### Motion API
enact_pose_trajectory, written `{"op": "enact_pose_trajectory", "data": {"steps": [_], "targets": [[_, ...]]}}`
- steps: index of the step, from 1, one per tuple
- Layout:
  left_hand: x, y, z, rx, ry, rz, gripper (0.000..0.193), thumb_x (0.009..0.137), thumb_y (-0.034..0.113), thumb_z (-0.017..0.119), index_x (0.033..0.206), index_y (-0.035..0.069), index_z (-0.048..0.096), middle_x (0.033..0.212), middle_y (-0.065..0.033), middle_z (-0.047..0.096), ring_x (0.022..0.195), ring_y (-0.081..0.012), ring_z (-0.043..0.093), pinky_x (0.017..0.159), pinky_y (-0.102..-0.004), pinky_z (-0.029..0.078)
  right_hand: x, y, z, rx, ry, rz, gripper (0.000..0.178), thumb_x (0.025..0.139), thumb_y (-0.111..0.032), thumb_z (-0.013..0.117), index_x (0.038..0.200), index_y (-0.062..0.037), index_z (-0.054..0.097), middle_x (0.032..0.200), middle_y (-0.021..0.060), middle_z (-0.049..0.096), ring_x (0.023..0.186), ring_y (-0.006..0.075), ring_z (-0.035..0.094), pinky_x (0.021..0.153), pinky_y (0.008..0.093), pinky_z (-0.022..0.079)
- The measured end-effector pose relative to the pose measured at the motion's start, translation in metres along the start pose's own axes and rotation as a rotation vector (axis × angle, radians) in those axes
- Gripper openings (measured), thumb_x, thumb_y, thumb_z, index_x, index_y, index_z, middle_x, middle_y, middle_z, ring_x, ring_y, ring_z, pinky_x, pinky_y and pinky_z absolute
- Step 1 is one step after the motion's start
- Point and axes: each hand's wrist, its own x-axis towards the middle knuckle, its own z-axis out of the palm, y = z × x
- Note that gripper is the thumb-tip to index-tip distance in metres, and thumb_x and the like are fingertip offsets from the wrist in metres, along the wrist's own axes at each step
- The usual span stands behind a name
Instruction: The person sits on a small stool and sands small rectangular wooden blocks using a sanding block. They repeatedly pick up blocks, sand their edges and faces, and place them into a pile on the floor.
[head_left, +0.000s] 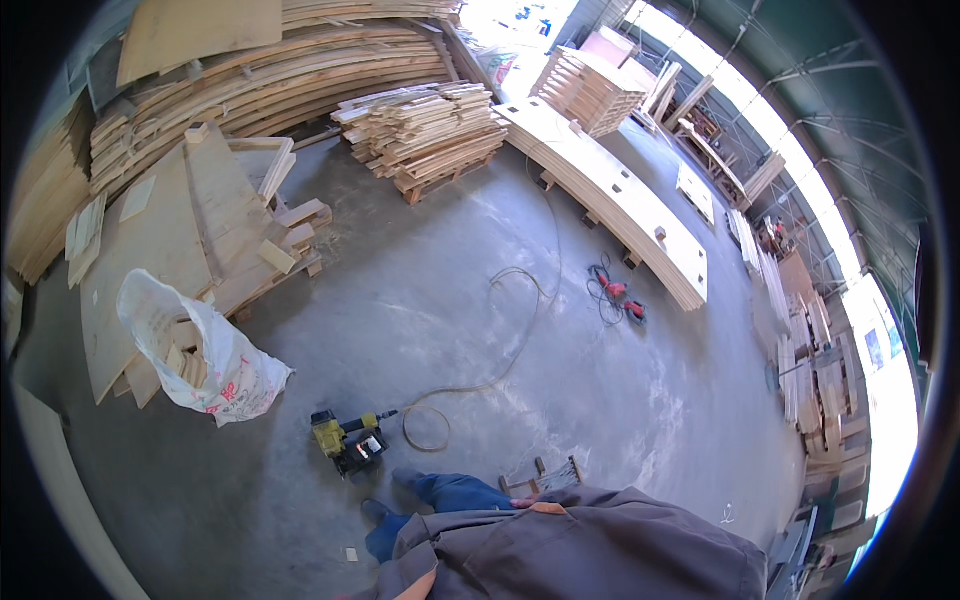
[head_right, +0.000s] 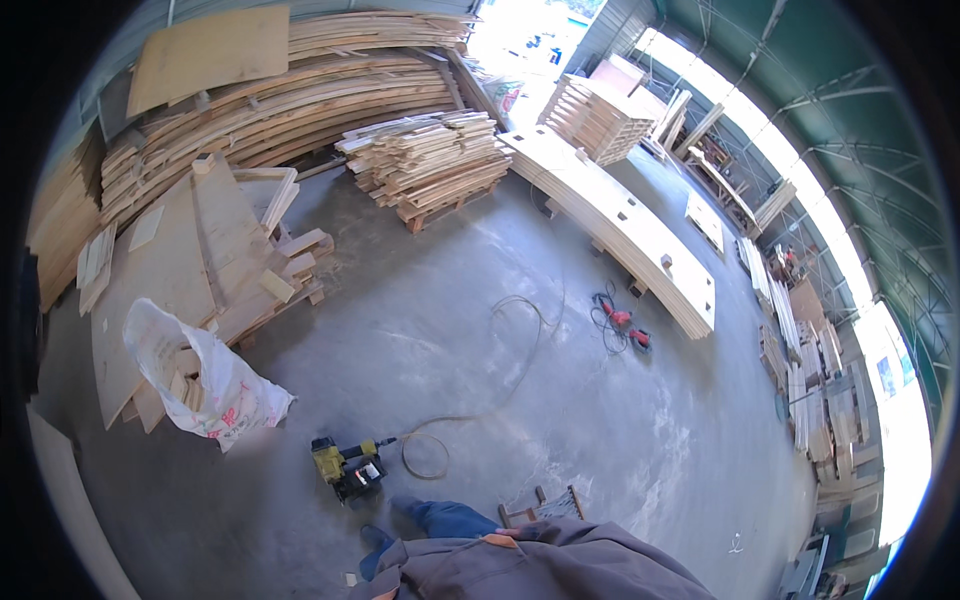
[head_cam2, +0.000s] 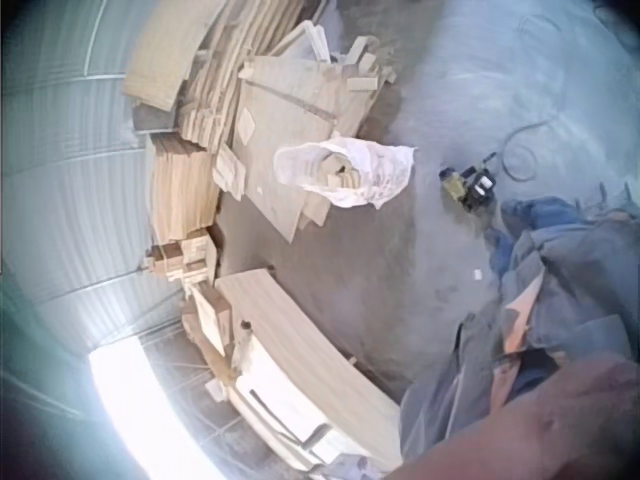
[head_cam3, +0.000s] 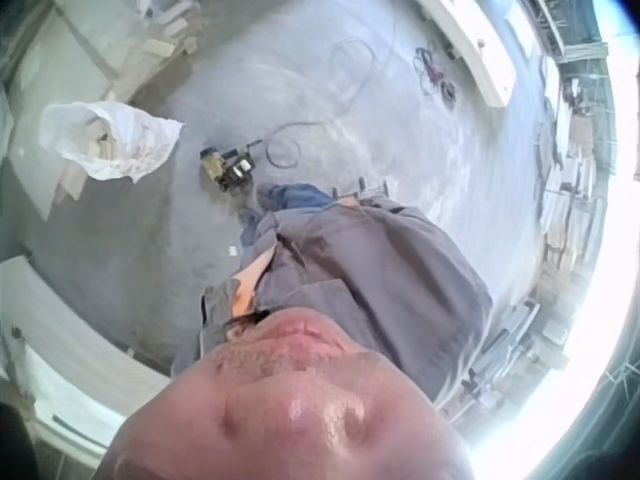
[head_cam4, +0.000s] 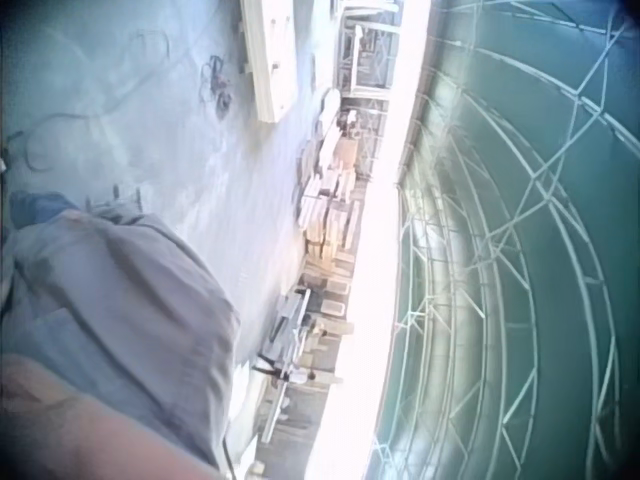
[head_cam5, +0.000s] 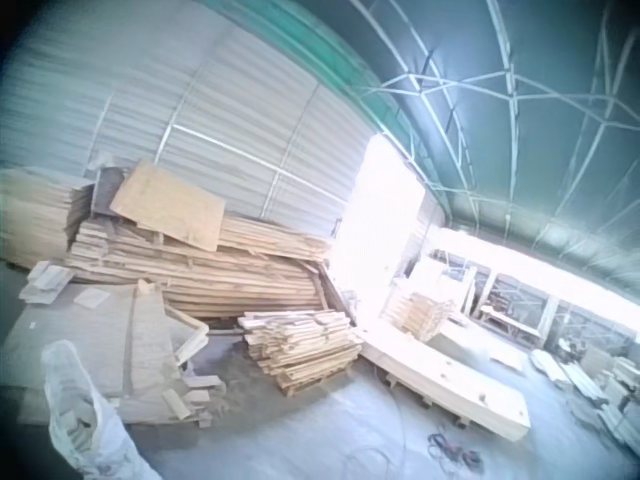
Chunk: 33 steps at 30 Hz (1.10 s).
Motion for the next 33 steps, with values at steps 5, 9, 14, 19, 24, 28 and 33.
{"op": "enact_pose_trajectory", "data": {"steps": [5,9,14,19,24,28,33], "targets": [[-0.008,0.006,-0.01,0.065,0.017,0.001,0.035,0.091,0.035,0.074,0.099,0.001,0.071,0.087,-0.0102,0.071,0.083,-0.0206,0.068,0.077,-0.0357,0.056,0.0,0.03,-0.015,0.071,0.027,0.003,0.07,0.091,-0.059,0.064,0.137,-0.006,0.062,0.138,0.0173,0.062,0.124,0.0305,0.06,0.106,0.047,0.044],[-0.016,0.019,-0.012,0.139,0.033,-0.004,0.034,0.091,0.035,0.074,0.098,0.002,0.071,0.085,-0.0098,0.071,0.081,-0.0203,0.068,0.076,-0.0357,0.056,0.017,0.056,-0.031,0.144,0.037,-0.028,0.07,0.091,-0.058,0.065,0.137,-0.0053,0.062,0.138,0.0177,0.062,0.123,0.0303,0.061,0.105,0.0467,0.045],[-0.036,0.035,-0.002,0.222,0.054,-0.031,0.033,0.092,0.035,0.074,0.096,0.002,0.071,0.083,-0.0093,0.071,0.079,-0.0199,0.068,0.075,-0.0357,0.056,0.047,0.095,-0.061,0.215,0.042,-0.075,0.07,0.091,-0.057,0.065,0.137,-0.0046,0.061,0.137,0.0181,0.063,0.121,0.0302,0.061,0.104,0.0464,0.046],[-0.035,0.051,0.01,0.284,0.005,-0.03,0.033,0.092,0.034,0.074,0.094,0.002,0.071,0.081,-0.0088,0.071,0.077,-0.0196,0.067,0.073,-0.0357,0.056,0.054,0.139,-0.08,0.325,0.037,-0.084,0.07,0.091,-0.056,0.066,0.137,-0.0038,0.061,0.136,0.0186,0.063,0.12,0.0301,0.062,0.103,0.046,0.046],[-0.024,0.082,0.039,0.324,-0.074,0.001,0.032,0.092,0.034,0.074,0.095,0.002,0.071,0.081,-0.0086,0.071,0.077,-0.0195,0.068,0.073,-0.0356,0.057,0.039,0.181,-0.107,0.412,0.049,-0.074,0.07,0.092,-0.055,0.066,0.138,-0.003,0.061,0.135,0.0191,0.064,0.119,0.0299,0.063,0.101,0.0457,0.047],[0.001,0.146,0.055,0.641,-0.245,0.051,0.034,0.09,0.03,0.077,0.104,0.0,0.071,0.087,-0.0097,0.073,0.079,-0.0201,0.069,0.075,-0.0351,0.058,0.036,0.213,-0.097,0.522,0.048,-0.04,0.07,0.092,-0.054,0.066,0.138,-0.0024,0.06,0.134,0.0194,0.064,0.118,0.0298,0.064,0.1,0.0454,0.048],[0.024,0.199,0.091,0.615,-0.085,0.01,0.072,0.086,0.038,0.081,0.142,-0.001,0.057,0.123,-0.0175,0.072,0.109,-0.0264,0.07,0.093,-0.0371,0.057,0.02,0.249,-0.084,0.696,0.094,0.042,0.07,0.092,-0.053,0.067,0.138,-0.0016,0.06,0.133,0.0199,0.064,0.116,0.0297,0.065,0.099,0.0451,0.049]]}}
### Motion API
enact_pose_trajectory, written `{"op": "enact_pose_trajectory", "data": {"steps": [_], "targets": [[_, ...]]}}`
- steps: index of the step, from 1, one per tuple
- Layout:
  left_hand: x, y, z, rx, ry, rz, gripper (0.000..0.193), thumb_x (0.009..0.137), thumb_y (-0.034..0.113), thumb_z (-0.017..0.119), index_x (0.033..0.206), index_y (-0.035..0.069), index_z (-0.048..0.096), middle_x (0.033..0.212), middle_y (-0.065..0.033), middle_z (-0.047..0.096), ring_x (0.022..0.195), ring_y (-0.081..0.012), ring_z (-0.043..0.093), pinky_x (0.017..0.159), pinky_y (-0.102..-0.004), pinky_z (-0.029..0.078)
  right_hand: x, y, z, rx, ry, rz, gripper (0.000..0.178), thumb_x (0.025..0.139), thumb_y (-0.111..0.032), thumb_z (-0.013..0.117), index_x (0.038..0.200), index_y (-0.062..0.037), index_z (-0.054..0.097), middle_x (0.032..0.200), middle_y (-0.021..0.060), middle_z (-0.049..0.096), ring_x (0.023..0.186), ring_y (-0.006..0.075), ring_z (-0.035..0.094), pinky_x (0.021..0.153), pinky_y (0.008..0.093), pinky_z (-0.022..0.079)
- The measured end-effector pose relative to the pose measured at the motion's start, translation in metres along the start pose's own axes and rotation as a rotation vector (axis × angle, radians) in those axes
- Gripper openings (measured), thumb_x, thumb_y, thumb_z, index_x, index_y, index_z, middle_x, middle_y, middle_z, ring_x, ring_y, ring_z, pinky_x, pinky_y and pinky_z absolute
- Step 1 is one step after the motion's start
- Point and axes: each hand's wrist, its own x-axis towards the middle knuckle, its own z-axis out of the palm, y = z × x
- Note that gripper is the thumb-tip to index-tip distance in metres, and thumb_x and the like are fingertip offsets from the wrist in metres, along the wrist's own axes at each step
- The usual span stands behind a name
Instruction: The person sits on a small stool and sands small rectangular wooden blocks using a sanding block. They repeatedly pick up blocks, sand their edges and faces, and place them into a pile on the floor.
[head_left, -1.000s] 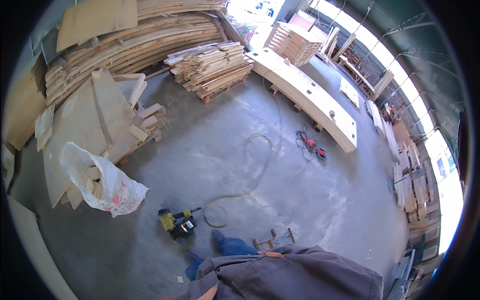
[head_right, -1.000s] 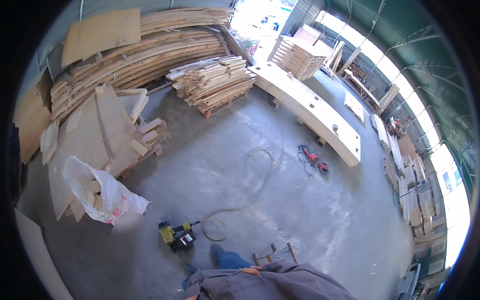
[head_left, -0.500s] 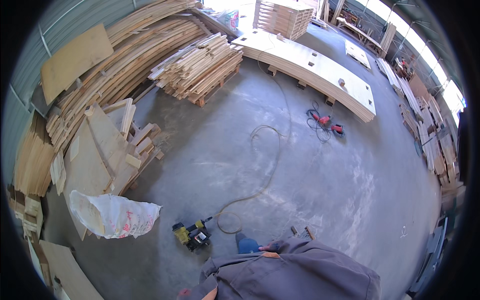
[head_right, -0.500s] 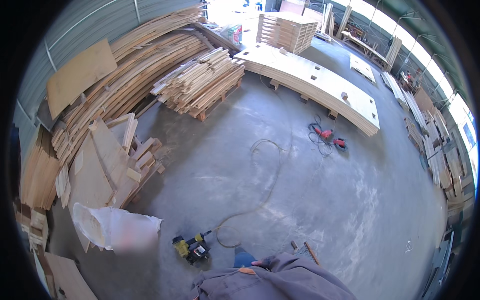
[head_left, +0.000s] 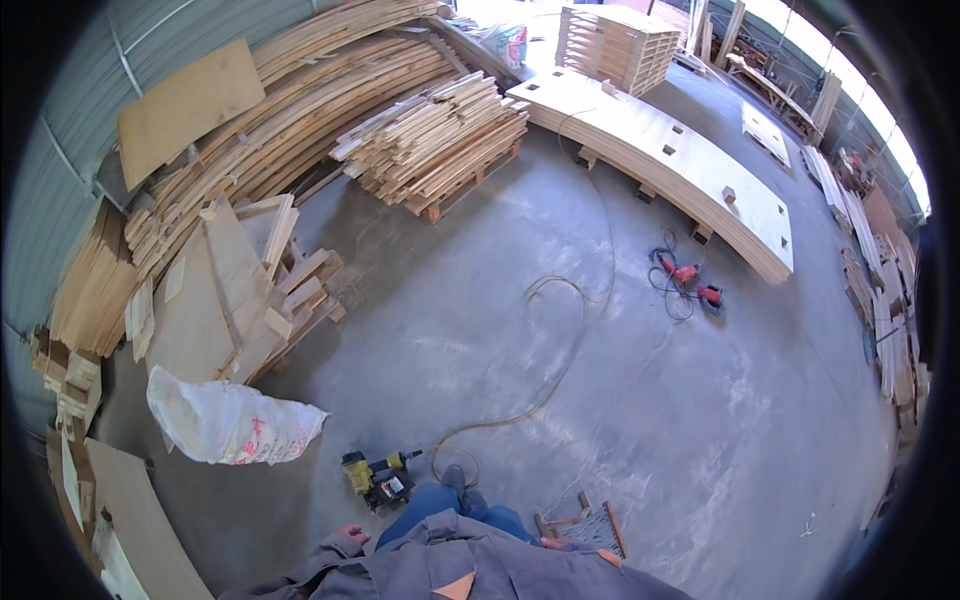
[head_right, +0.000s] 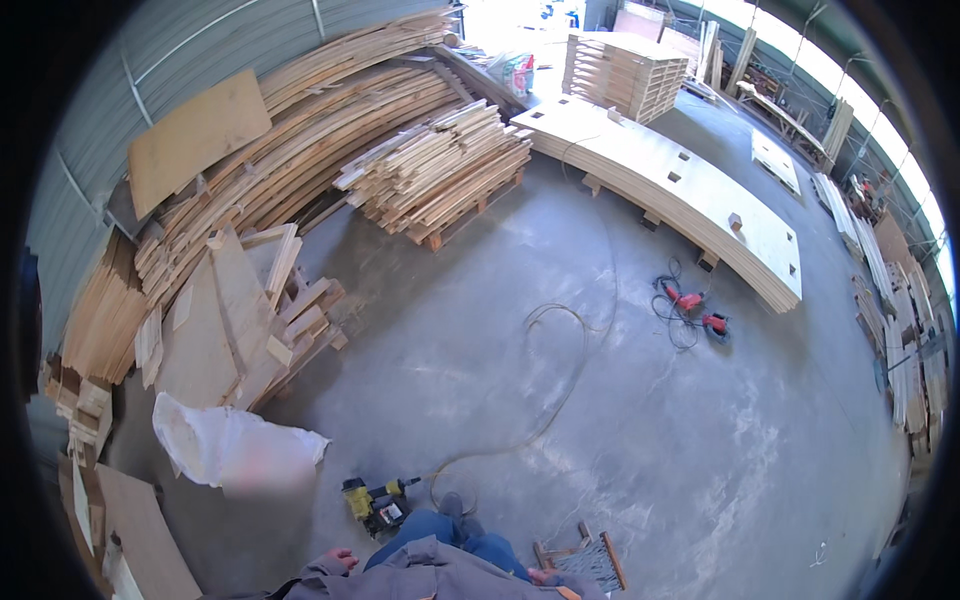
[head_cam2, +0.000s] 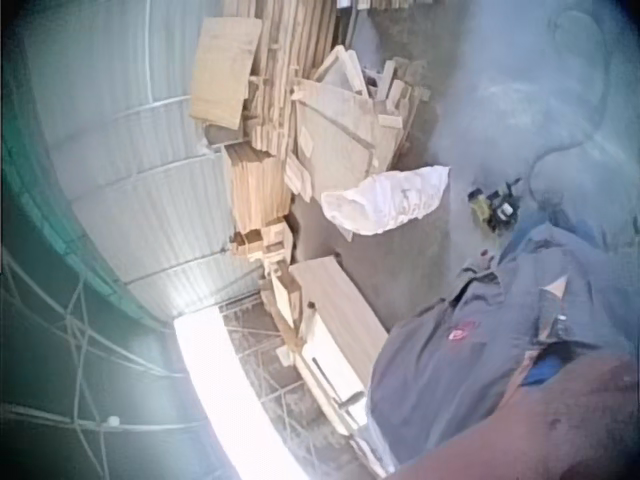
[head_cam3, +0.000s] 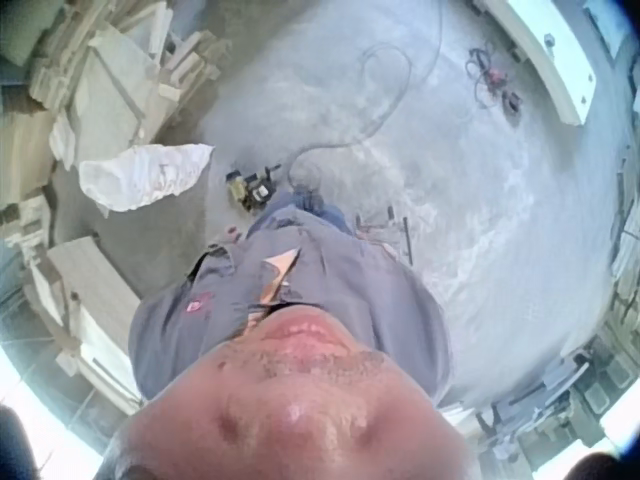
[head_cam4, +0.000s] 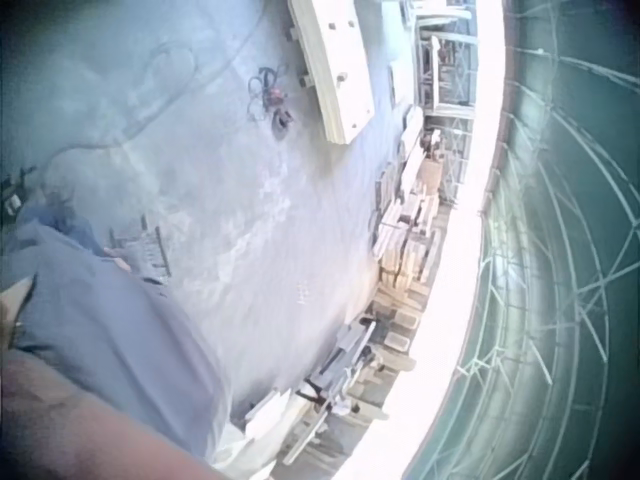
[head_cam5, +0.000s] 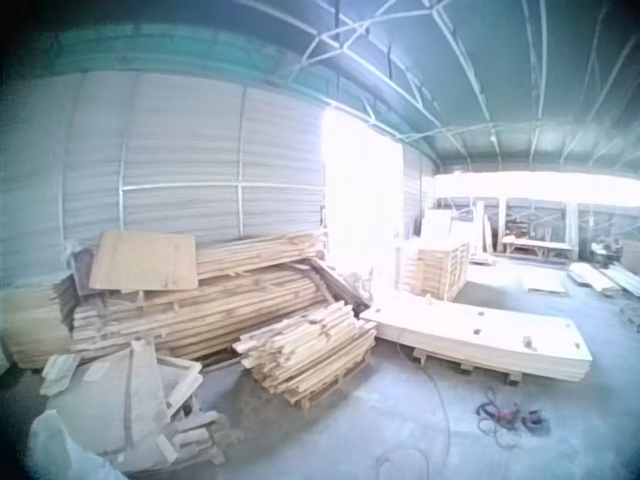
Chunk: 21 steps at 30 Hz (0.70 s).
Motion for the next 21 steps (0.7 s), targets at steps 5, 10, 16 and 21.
{"op": "enact_pose_trajectory", "data": {"steps": [5,10,16,21], "targets": [[0.046,0.087,0.013,0.051,-0.141,0.031,0.071,0.085,0.038,0.081,0.14,-0.002,0.058,0.125,-0.018,0.071,0.114,-0.0269,0.068,0.098,-0.0373,0.055,-0.068,0.07,-0.048,0.141,0.159,0.178,0.07,0.092,-0.052,0.067,0.138,-0.0009,0.059,0.132,0.0203,0.065,0.115,0.0295,0.065,0.098,0.0447,0.05],[0.124,0.158,0.012,0.222,-0.434,0.117,0.057,0.086,0.041,0.077,0.13,0.004,0.068,0.121,-0.0138,0.073,0.111,-0.0249,0.07,0.096,-0.0354,0.053,-0.108,0.072,-0.08,0.28,0.273,0.334,0.07,0.092,-0.051,0.068,0.138,-0.0001,0.059,0.131,0.0208,0.065,0.114,0.0294,0.066,0.097,0.0444,0.051],[0.18,0.271,0.019,0.007,-0.226,0.161,0.051,0.09,0.022,0.078,0.132,-0.003,0.061,0.103,-0.0105,0.073,0.088,-0.0166,0.068,0.077,-0.033,0.056,-0.112,0.002,-0.125,0.424,0.415,0.362,0.069,0.092,-0.05,0.068,0.138,0.0008,0.058,0.13,0.0214,0.066,0.112,0.0292,0.067,0.095,0.044,0.052],[0.193,0.358,0.008,0.064,-0.215,0.088,0.049,0.09,0.019,0.079,0.131,-0.001,0.061,0.101,-0.0104,0.073,0.088,-0.0177,0.069,0.076,-0.035,0.057,-0.051,-0.061,-0.149,0.552,0.442,0.239,0.069,0.092,-0.049,0.069,0.139,0.0016,0.058,0.129,0.0218,0.066,0.111,0.0291,0.068,0.094,0.0437,0.053]]}}
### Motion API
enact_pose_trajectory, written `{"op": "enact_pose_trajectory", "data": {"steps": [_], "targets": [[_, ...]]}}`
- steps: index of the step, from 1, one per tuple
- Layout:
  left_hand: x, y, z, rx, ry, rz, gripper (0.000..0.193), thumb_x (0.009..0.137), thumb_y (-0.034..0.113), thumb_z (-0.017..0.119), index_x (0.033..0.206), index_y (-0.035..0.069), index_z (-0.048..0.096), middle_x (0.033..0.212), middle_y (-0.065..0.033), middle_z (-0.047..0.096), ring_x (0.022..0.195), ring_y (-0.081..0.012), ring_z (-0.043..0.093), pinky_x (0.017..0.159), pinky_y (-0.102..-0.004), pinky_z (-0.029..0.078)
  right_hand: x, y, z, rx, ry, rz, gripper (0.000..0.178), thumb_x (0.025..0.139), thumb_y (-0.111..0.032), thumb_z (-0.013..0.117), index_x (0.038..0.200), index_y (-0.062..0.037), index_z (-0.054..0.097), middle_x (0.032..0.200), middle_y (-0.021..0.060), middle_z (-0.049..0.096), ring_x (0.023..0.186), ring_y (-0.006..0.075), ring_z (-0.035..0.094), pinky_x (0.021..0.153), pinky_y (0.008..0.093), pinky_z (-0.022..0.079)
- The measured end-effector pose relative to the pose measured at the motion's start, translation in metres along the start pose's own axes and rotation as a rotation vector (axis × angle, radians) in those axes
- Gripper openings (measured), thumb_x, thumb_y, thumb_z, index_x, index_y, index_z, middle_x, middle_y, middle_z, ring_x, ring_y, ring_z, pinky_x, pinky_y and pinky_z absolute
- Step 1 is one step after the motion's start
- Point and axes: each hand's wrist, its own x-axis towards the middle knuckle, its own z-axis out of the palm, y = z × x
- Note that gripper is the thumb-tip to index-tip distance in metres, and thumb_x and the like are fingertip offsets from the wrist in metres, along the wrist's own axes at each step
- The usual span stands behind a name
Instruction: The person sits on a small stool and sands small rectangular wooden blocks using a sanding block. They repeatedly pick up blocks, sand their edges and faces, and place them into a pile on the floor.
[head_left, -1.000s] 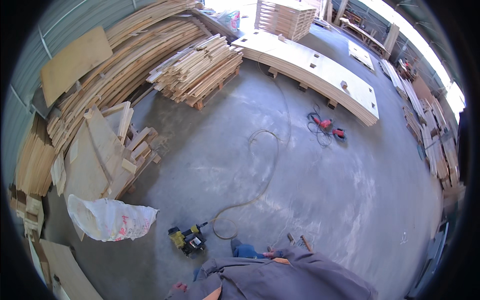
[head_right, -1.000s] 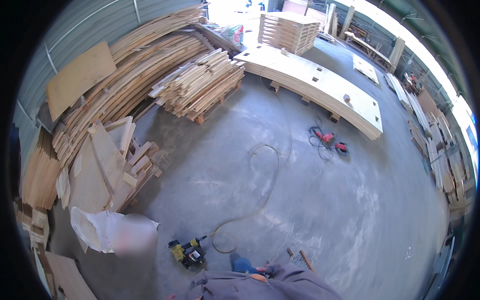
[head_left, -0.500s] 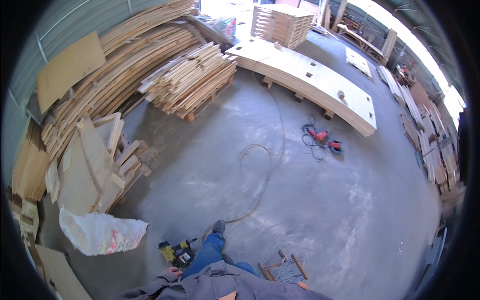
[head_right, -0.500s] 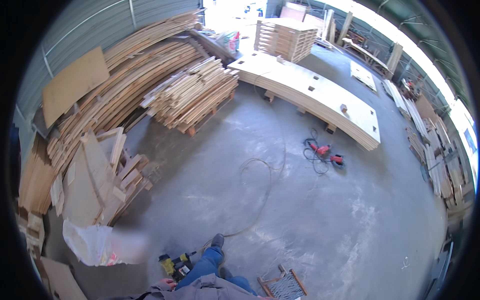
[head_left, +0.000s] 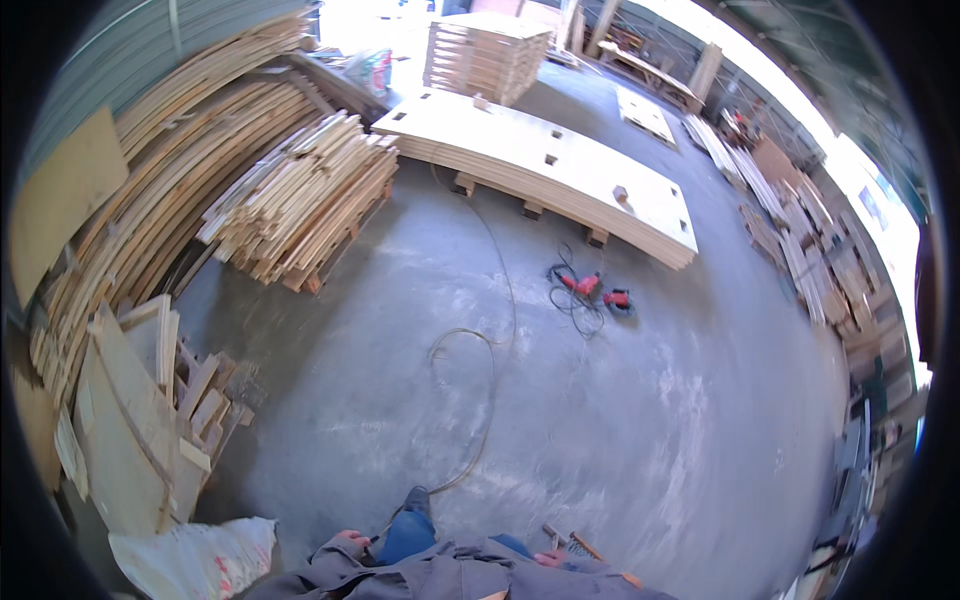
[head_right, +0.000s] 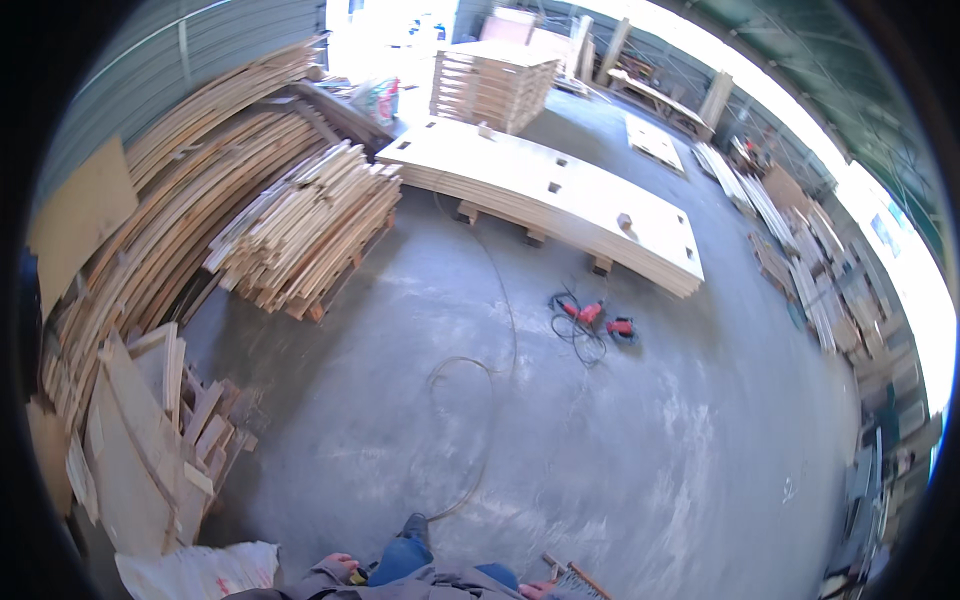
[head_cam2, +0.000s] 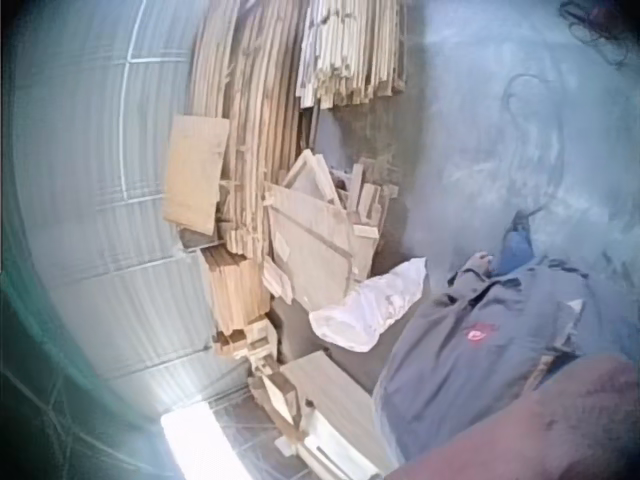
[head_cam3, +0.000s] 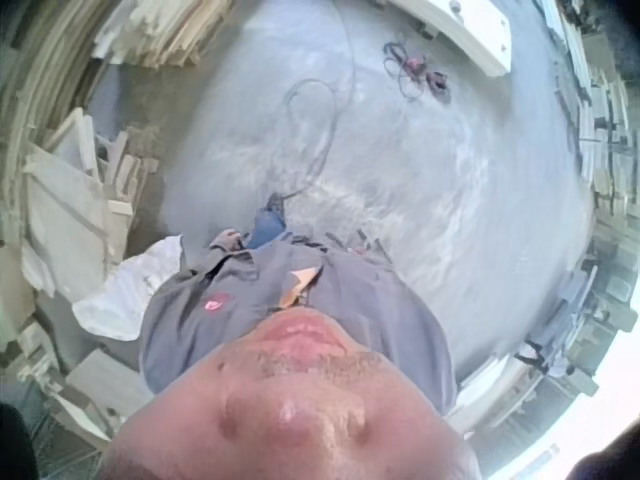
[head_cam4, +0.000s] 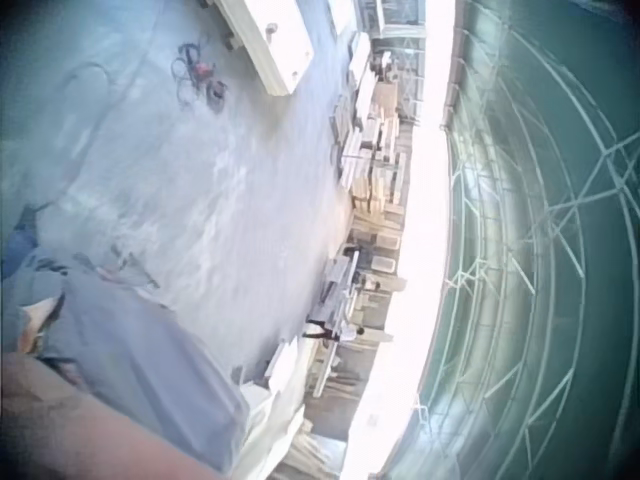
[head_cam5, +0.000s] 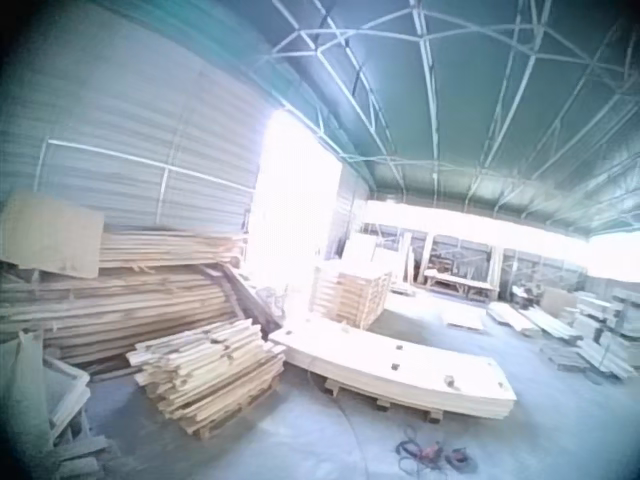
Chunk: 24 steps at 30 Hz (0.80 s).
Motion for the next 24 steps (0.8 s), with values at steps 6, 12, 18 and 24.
{"op": "enact_pose_trajectory", "data": {"steps": [6,12,18,24], "targets": [[0.057,0.074,-0.024,0.2,0.02,0.059,0.051,0.09,0.018,0.079,0.134,0.001,0.059,0.104,-0.0115,0.073,0.085,-0.021,0.07,0.073,-0.0374,0.057,0.034,-0.012,0.012,0.1,-0.083,0.009,0.069,0.092,-0.048,0.07,0.139,0.0026,0.057,0.128,0.0224,0.066,0.109,0.0289,0.069,0.092,0.0432,0.054],[0.083,0.177,-0.008,0.219,0.096,0.099,0.053,0.091,0.018,0.078,0.137,0.0,0.058,0.107,-0.0125,0.073,0.09,-0.0226,0.07,0.075,-0.0378,0.057,0.114,-0.033,-0.011,0.164,-0.182,0.017,0.069,0.092,-0.046,0.07,0.139,0.0035,0.057,0.126,0.0229,0.067,0.107,0.0287,0.07,0.091,0.0428,0.055],[0.021,0.288,0.057,0.483,0.088,0.097,0.062,0.093,0.031,0.076,0.143,0.0,0.056,0.12,-0.0153,0.071,0.106,-0.024,0.069,0.091,-0.0378,0.055,0.214,-0.064,-0.118,0.202,-0.211,-0.067,0.07,0.092,-0.045,0.071,0.139,0.0044,0.056,0.125,0.0235,0.067,0.106,0.0285,0.071,0.089,0.0424,0.056],[-0.038,0.442,0.167,0.354,-0.013,0.232,0.063,0.09,0.032,0.078,0.14,-0.001,0.059,0.127,-0.0211,0.07,0.115,-0.0298,0.068,0.1,-0.0386,0.053,0.275,-0.081,-0.273,0.345,-0.054,-0.122,0.069,0.092,-0.04,0.073,0.14,0.0062,0.055,0.119,0.0235,0.069,0.099,0.0271,0.072,0.084,0.0407,0.058]]}}
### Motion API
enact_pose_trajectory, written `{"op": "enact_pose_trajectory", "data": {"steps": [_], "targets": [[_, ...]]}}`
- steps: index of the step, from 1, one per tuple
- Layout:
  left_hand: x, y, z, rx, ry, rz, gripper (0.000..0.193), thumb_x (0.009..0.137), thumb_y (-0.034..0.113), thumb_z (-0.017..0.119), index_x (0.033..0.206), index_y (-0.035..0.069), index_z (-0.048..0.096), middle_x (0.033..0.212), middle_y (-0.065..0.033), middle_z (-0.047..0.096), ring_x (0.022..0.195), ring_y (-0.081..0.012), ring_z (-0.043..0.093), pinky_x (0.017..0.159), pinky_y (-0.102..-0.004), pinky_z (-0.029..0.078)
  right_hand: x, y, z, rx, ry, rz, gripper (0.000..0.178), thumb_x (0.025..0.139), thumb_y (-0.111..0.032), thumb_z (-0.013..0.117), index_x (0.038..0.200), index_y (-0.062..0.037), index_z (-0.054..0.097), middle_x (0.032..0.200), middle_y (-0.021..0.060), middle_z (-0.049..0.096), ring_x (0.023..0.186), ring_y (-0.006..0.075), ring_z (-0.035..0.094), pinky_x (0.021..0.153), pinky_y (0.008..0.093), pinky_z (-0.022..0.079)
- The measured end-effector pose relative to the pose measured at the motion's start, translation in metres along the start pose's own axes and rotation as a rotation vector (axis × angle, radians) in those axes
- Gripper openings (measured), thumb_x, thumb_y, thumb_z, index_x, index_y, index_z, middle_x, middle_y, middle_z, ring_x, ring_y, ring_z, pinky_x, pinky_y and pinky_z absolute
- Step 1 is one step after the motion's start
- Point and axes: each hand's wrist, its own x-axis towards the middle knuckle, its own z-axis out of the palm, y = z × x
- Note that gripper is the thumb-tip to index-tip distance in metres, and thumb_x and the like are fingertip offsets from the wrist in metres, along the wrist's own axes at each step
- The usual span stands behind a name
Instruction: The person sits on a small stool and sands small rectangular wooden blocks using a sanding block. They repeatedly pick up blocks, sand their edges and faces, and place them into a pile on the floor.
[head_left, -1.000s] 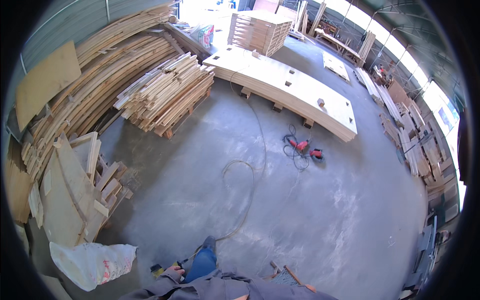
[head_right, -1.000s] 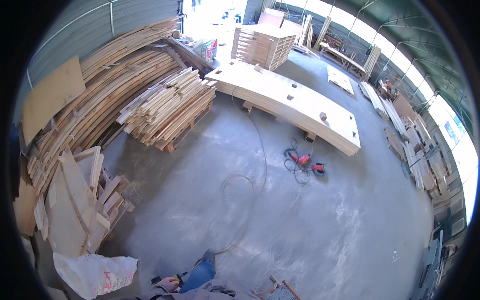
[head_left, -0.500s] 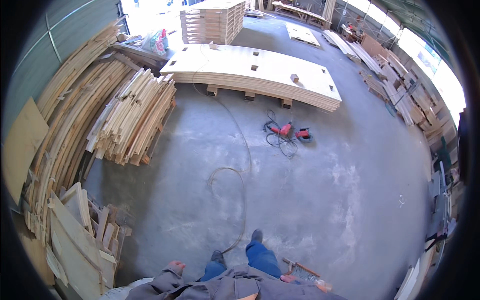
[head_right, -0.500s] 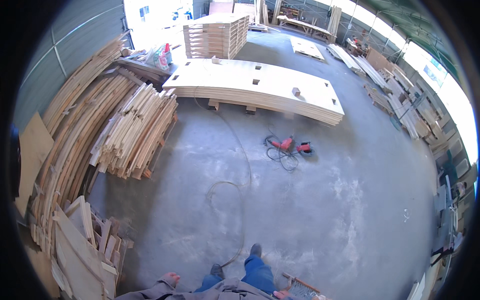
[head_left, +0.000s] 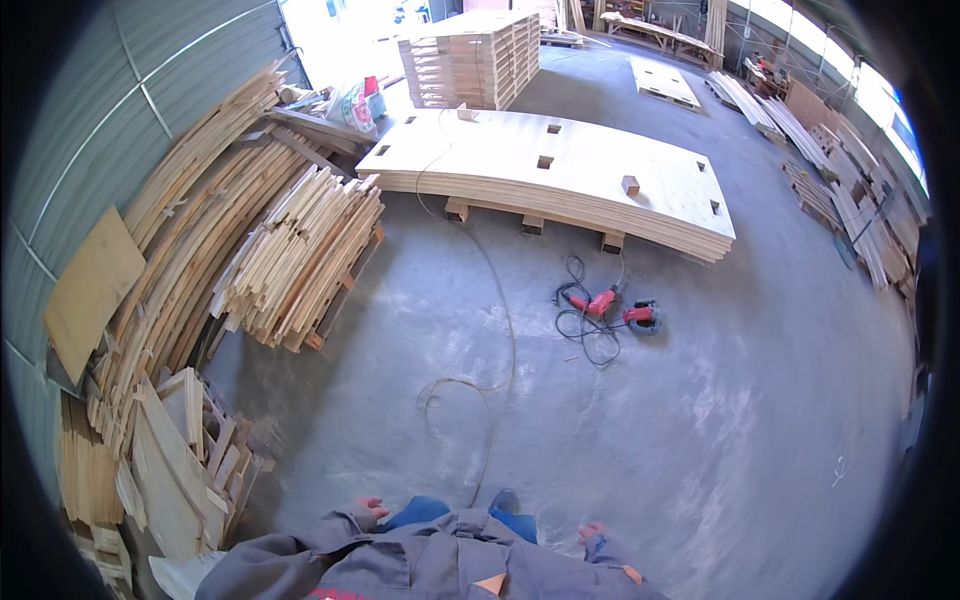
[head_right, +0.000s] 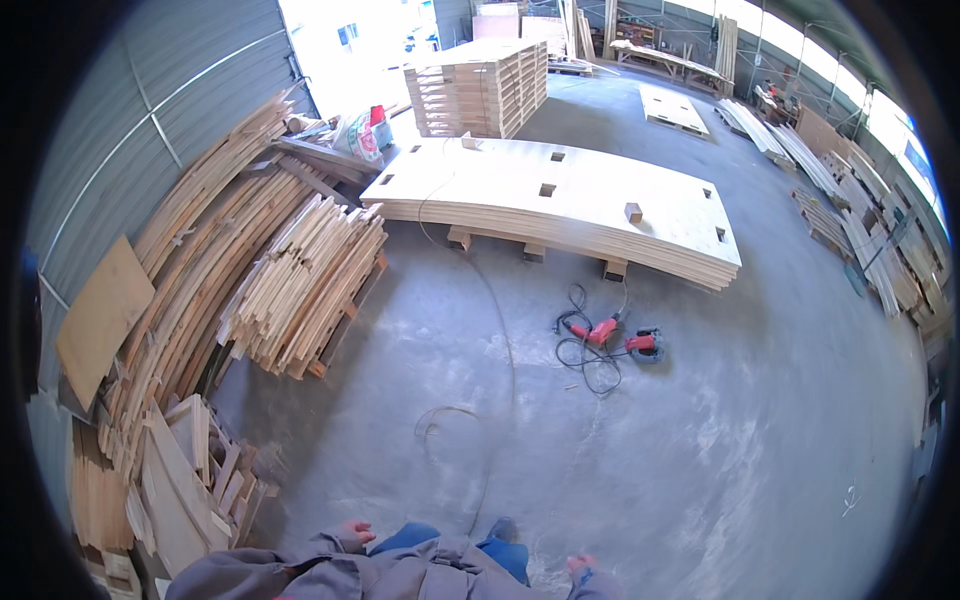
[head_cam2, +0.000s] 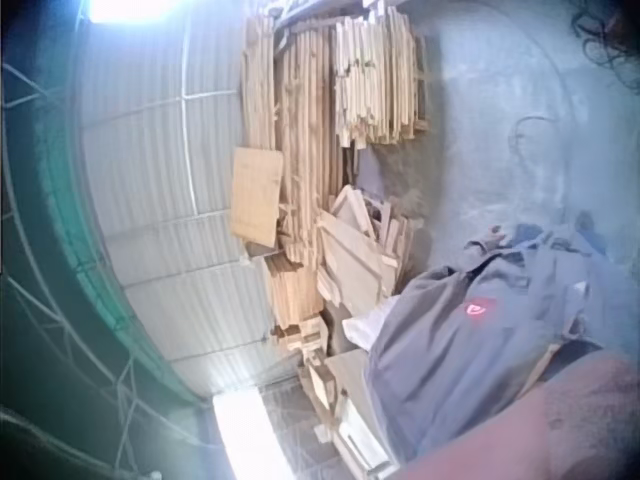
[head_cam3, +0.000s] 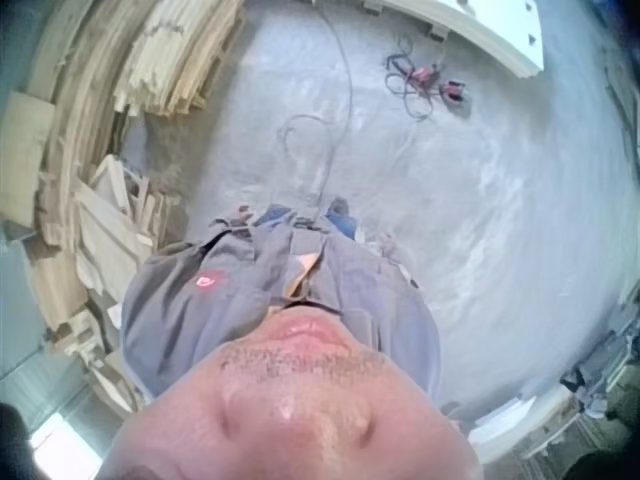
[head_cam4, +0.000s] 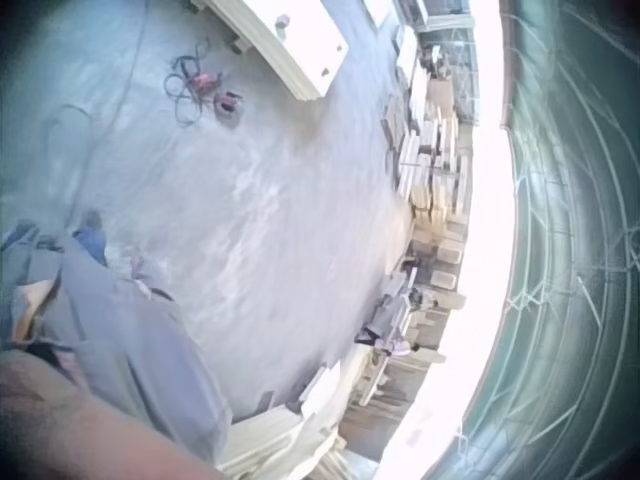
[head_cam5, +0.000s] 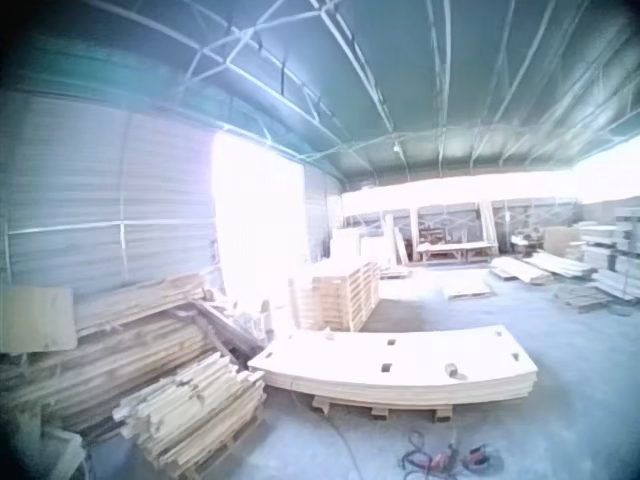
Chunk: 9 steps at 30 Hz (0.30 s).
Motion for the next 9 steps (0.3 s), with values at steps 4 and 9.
{"op": "enact_pose_trajectory", "data": {"steps": [4,9], "targets": [[0.049,0.048,0.02,0.172,0.026,0.016,0.062,0.089,0.034,0.079,0.137,0.0,0.061,0.125,-0.0198,0.071,0.116,-0.0298,0.068,0.1,-0.0383,0.053,0.024,-0.041,-0.073,0.164,0.112,-0.081,0.072,0.09,-0.033,0.076,0.143,0.0093,0.049,0.102,0.0214,0.073,0.086,0.025,0.073,0.076,0.0381,0.059],[0.096,0.159,0.051,0.405,-0.049,-0.028,0.065,0.087,0.04,0.079,0.138,0.003,0.062,0.132,-0.0191,0.068,0.123,-0.0326,0.063,0.106,-0.0407,0.049,0.086,-0.015,-0.158,0.165,0.184,0.023,0.078,0.09,-0.031,0.075,0.149,0.0076,0.041,0.104,0.0226,0.072,0.088,0.0272,0.073,0.077,0.0388,0.059]]}}
